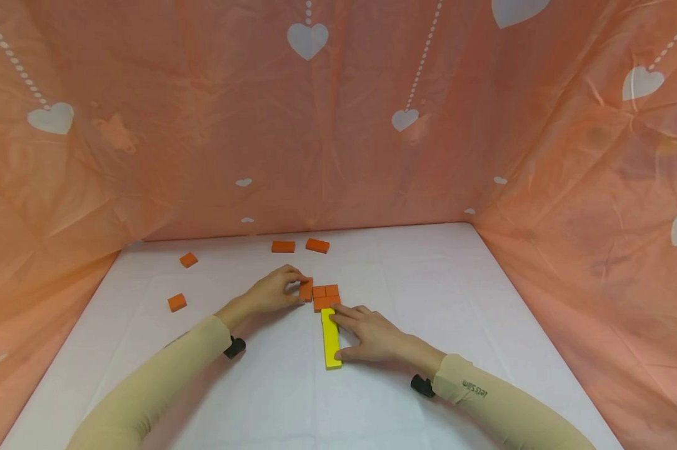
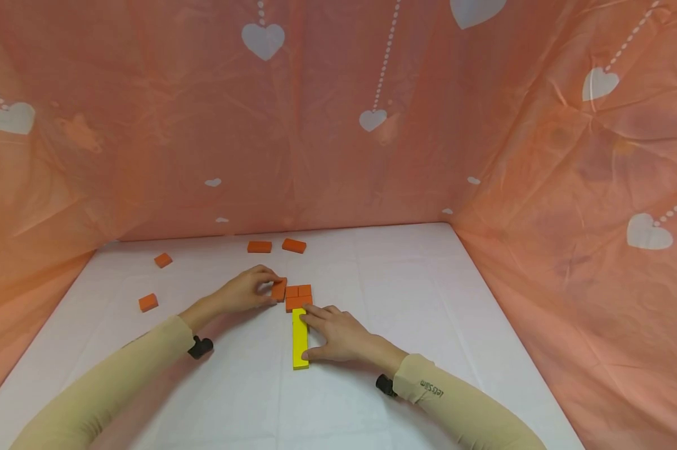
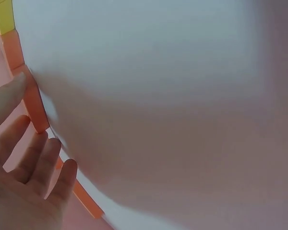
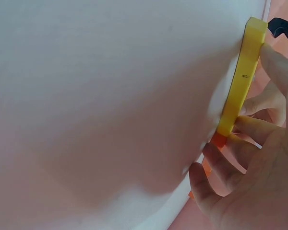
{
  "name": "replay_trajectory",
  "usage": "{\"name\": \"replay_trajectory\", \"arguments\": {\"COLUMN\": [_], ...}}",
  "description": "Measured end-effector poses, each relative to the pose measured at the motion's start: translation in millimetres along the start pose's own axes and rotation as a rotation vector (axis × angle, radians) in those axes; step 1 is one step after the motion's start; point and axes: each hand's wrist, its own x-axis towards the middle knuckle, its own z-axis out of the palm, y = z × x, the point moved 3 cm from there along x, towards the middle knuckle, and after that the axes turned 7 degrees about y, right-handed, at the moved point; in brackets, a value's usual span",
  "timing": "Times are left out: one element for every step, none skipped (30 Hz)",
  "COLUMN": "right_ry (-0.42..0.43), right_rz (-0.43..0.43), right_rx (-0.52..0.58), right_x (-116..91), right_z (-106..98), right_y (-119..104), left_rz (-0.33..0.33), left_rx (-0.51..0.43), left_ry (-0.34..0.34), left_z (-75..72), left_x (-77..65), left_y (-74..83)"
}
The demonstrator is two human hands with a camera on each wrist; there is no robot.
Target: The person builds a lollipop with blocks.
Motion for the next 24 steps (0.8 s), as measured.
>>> {"name": "replay_trajectory", "arguments": {"right_ry": [0.0,0.0,0.0,0.0,-0.001,-0.001,-0.002,-0.002,-0.003,-0.003,-0.003,-0.003,-0.003,-0.003,-0.002,-0.002,-0.001,-0.001,0.0,0.0,0.001,0.001,0.002,0.002], "right_rz": [-0.001,0.0,0.001,0.001,0.002,0.003,0.004,0.006,0.006,0.006,0.006,0.006,0.006,0.005,0.005,0.005,0.005,0.005,0.006,0.006,0.006,0.005,0.005,0.005], "right_rx": [-0.003,-0.005,-0.007,-0.009,-0.009,-0.01,-0.009,-0.008,-0.008,-0.007,-0.007,-0.005,-0.005,-0.004,-0.004,-0.003,-0.003,-0.003,-0.004,-0.004,-0.006,-0.007,-0.007,-0.007], "right_x": [-0.1,-0.1,-0.2,-0.2,-0.2,-0.2,-0.2,-0.2,-0.1,-0.1,-0.1,-0.1,-0.1,-0.2,-0.2,-0.3,-0.2,-0.2,-0.2,-0.2,-0.2,-0.2,-0.2,-0.2], "right_z": [-0.2,-0.4,-0.5,-0.6,-0.6,-0.5,-0.5,-0.6,-0.5,-0.5,-0.5,-0.5,-0.4,-0.5,-0.5,-0.4,-0.2,-0.2,-0.2,-0.2,-0.1,0.1,0.1,0.1], "right_y": [-0.2,-0.4,-0.5,-0.6,-0.7,-0.7,-0.8,-0.9,-1.0,-1.0,-1.0,-1.1,-1.1,-1.1,-1.2,-1.1,-1.0,-1.1,-1.1,-1.1,-1.0,-1.0,-1.0,-1.0], "left_rz": [-0.003,-0.004,-0.006,-0.004,-0.004,-0.003,-0.002,-0.002,-0.002,-0.001,-0.002,-0.001,-0.001,-0.001,0.0,0.001,0.0,0.001,0.0,0.0,0.0,0.0,0.001,0.002], "left_rx": [-0.002,-0.001,-0.004,-0.006,-0.008,-0.009,-0.009,-0.01,-0.011,-0.011,-0.011,-0.01,-0.011,-0.012,-0.012,-0.014,-0.015,-0.016,-0.017,-0.017,-0.018,-0.019,-0.019,-0.019], "left_ry": [0.002,0.004,0.005,0.006,0.007,0.008,0.01,0.011,0.012,0.013,0.013,0.013,0.014,0.013,0.014,0.014,0.014,0.014,0.014,0.014,0.014,0.013,0.014,0.013], "left_z": [0.0,0.2,0.2,0.3,0.2,0.3,0.6,0.8,1.1,1.3,1.5,1.9,2.1,2.2,2.4,2.5,2.6,2.7,2.7,2.8,2.9,2.9,3.0,3.2], "left_x": [-0.1,-0.1,-0.2,0.1,0.0,0.1,0.2,0.3,0.4,0.5,0.3,0.6,0.6,0.6,0.8,0.9,1.0,1.0,1.0,1.1,1.0,0.9,1.1,1.0], "left_y": [0.2,0.4,0.8,0.8,1.2,1.4,1.4,1.6,1.6,1.7,2.0,1.8,1.6,1.6,1.4,1.2,0.9,0.6,0.4,0.0,-0.2,-0.3,-0.8,-0.9]}}
